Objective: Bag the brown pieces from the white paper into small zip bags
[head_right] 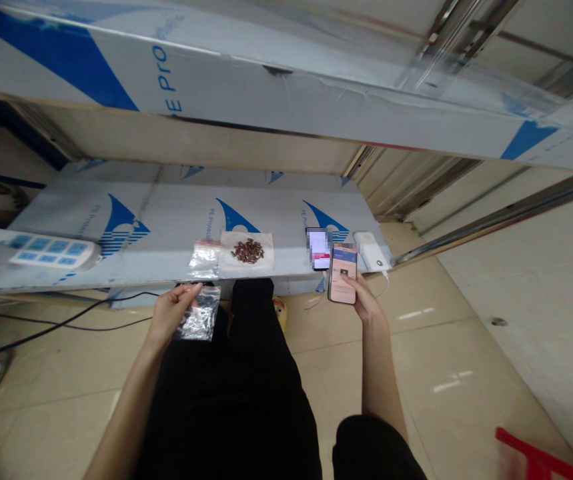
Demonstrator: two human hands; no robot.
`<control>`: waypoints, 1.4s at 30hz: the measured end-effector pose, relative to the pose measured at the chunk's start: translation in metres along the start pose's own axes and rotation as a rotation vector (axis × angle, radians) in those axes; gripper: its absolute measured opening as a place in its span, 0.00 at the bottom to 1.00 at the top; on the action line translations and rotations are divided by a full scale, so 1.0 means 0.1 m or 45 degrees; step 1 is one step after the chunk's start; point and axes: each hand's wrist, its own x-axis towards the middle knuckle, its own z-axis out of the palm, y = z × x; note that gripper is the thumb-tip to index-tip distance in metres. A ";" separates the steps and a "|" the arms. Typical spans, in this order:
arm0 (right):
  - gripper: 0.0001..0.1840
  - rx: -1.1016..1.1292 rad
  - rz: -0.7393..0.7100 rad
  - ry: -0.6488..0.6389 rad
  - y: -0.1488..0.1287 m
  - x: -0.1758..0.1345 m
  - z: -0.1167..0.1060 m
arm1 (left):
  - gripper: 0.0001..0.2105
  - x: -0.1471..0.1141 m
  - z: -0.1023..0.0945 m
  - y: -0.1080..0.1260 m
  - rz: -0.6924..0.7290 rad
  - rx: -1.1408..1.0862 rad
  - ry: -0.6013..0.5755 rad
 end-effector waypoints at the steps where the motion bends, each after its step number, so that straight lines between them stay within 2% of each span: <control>1: 0.19 0.024 0.024 0.010 0.00 0.01 -0.01 | 0.18 0.00 0.00 0.00 0.007 -0.005 0.001; 15: 0.11 0.027 0.091 0.097 0.02 0.04 -0.06 | 0.18 0.00 0.00 -0.03 0.028 0.010 0.003; 27: 0.18 -0.081 0.014 0.080 -0.03 -0.03 0.04 | 0.17 0.00 -0.01 0.00 0.078 0.051 0.028; 34: 0.19 -0.118 -0.029 0.051 -0.05 -0.03 0.07 | 0.17 0.00 -0.01 -0.01 0.038 0.052 0.026; 42: 0.21 -0.122 -0.002 0.096 -0.07 -0.02 0.07 | 0.17 0.01 -0.01 -0.04 0.064 0.057 0.045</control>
